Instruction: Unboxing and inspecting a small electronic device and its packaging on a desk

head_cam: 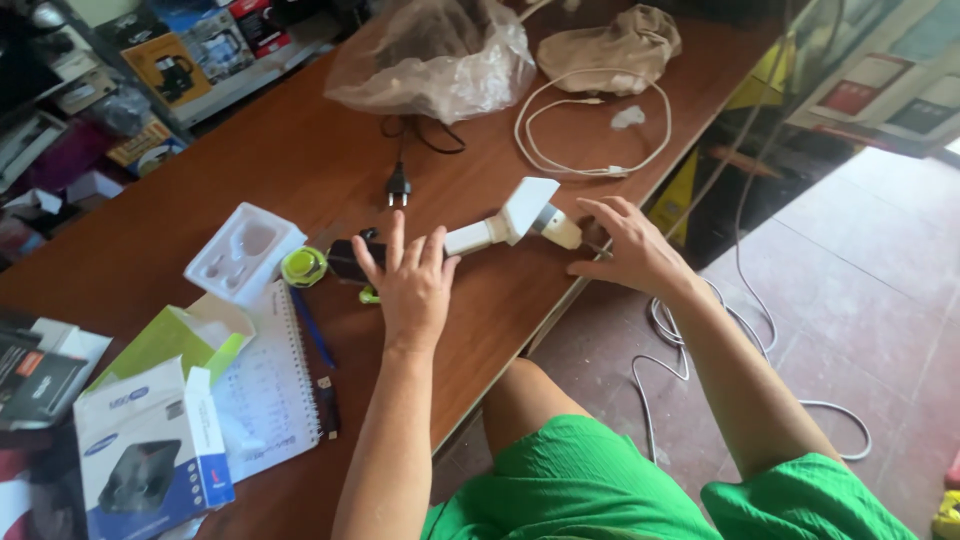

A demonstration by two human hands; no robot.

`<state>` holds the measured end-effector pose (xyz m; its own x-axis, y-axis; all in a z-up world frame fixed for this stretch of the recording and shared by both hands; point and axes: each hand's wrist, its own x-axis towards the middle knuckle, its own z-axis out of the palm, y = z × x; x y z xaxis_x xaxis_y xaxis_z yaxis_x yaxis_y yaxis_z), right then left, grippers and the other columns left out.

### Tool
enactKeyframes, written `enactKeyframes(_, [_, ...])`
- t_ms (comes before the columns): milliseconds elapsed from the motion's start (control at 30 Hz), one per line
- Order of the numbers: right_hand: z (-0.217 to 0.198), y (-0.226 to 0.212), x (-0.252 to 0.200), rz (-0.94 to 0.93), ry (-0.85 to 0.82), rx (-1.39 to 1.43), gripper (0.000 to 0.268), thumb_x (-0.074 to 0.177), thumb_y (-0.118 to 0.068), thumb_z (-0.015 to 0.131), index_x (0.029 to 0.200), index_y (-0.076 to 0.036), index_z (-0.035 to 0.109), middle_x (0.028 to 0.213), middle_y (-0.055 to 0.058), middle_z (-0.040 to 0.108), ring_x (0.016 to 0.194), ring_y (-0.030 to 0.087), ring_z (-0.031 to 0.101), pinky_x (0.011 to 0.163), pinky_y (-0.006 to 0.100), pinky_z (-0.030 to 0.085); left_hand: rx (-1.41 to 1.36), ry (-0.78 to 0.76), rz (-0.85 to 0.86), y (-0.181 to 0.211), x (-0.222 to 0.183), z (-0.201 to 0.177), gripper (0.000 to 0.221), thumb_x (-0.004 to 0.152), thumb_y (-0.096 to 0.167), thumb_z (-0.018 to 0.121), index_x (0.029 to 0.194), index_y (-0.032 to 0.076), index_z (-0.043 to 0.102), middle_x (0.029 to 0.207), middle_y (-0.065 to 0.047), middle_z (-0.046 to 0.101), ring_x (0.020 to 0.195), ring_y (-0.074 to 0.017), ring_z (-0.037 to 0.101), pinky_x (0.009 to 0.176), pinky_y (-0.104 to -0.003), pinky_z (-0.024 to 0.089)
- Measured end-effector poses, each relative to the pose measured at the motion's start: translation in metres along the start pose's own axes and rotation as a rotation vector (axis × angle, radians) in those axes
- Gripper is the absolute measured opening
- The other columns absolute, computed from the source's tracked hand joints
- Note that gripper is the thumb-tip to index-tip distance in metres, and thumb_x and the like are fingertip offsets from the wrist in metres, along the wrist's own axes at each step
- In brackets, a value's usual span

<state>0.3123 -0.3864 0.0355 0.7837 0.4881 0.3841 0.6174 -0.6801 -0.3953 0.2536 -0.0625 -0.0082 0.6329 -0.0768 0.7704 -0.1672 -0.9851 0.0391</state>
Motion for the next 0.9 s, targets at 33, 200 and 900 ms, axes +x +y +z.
enactKeyframes(33, [-0.002,0.005,-0.008,0.008,0.004,-0.004,0.096,0.065,-0.050,0.091,0.144,-0.009,0.056,0.125,0.020,0.062,0.112,0.042,0.065,0.093,0.051,0.053,-0.008,0.000,0.006,0.000,-0.001,0.000,0.049,0.079,0.041,0.084,0.123,0.021,0.071,0.107,-0.001,0.075,0.144,-0.0274,0.048,0.118,-0.073,0.015])
enactKeyframes(200, [0.014,0.039,-0.045,-0.103,0.189,-0.067,0.034,0.084,-0.039,0.083,0.109,-0.018,0.073,0.103,0.006,0.066,0.094,0.031,0.069,0.083,0.043,0.056,0.018,-0.011,-0.008,-0.001,-0.001,0.000,0.044,0.083,0.044,0.080,0.121,0.022,0.071,0.106,0.000,0.075,0.143,-0.0264,0.050,0.119,-0.071,0.016])
enactKeyframes(900, [0.035,0.026,0.006,-0.163,0.265,-0.178,0.018,0.098,-0.032,0.073,0.101,-0.015,0.067,0.088,0.006,0.062,0.084,0.029,0.067,0.076,0.039,0.056,0.131,-0.030,-0.092,-0.016,-0.008,0.002,0.039,0.092,0.051,0.072,0.119,0.024,0.069,0.106,0.001,0.075,0.140,-0.0240,0.055,0.119,-0.069,0.013])
